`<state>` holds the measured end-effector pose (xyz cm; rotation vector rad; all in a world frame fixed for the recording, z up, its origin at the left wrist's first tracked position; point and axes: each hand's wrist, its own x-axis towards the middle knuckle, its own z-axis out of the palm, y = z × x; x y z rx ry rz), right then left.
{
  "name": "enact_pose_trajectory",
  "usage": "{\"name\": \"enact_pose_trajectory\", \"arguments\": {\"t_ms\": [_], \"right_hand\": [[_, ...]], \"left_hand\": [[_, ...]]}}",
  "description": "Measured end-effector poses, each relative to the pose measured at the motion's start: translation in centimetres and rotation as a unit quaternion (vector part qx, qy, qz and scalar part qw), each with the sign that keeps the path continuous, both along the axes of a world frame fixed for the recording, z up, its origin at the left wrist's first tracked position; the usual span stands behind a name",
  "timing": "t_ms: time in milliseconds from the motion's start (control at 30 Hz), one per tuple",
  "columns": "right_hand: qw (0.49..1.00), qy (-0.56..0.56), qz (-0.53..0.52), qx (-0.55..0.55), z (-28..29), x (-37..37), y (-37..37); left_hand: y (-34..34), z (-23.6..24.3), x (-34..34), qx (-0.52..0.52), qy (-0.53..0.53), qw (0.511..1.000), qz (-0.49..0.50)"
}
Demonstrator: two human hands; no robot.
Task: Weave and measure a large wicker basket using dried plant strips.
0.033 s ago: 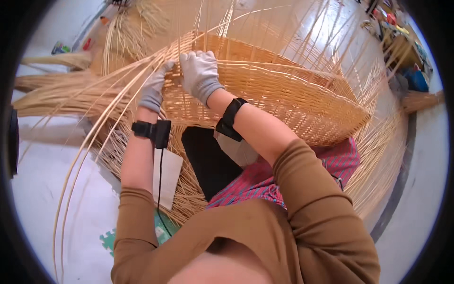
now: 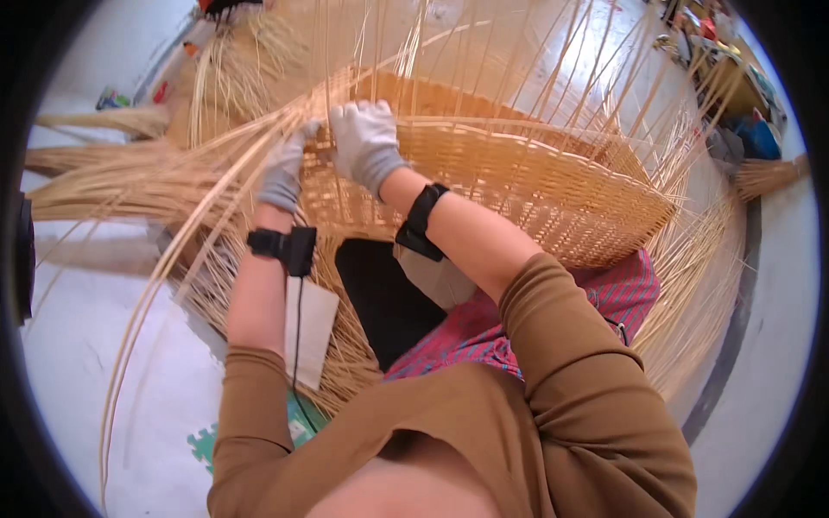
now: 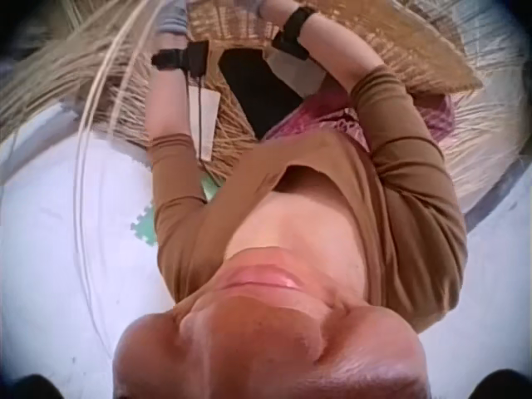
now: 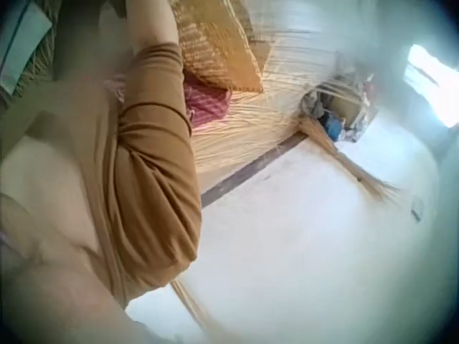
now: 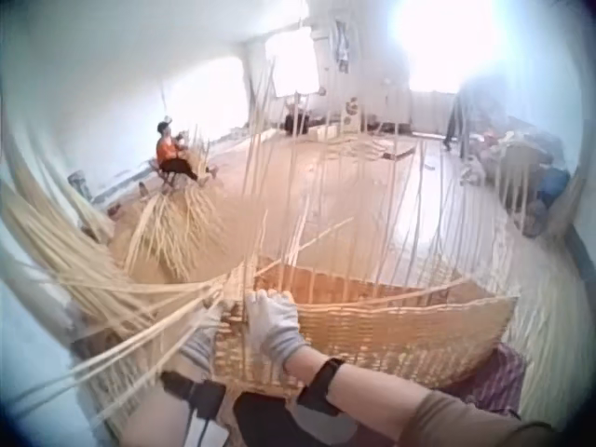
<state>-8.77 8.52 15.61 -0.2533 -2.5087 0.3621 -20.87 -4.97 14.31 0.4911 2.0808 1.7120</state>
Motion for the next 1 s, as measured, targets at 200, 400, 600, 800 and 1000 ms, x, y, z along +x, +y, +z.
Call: {"name": "enact_pose_trajectory", "arguments": {"t_ms": [200,400,600,800,1000], "right_hand": [[0.990,-0.137,0.010,-0.018,3.1,-0.6,0.7],[0.998,0.034,0.026,0.035,1.3,1.8,0.5],[0.987,0.111,0.026,0.117,-3.1,5.3,1.0],[0.993,0.079,-0.040,0.084,-2.3,10.3,4.6],[0.993,0.053,-0.034,0.102,-3.1,12.2,6.9]], "left_hand": [[0.2,1.8,4.2,0.079,-0.021,0.996,0.034],[1.6,1.8,10.5,0.047,0.399,0.887,0.229],[8.2,4.9,9.1,-0.231,0.522,0.820,0.037],[9.9,4.0,7.2,-0.289,0.458,0.840,0.031],[9.1,3.5,7.0,-0.241,0.455,0.857,0.013]]}}
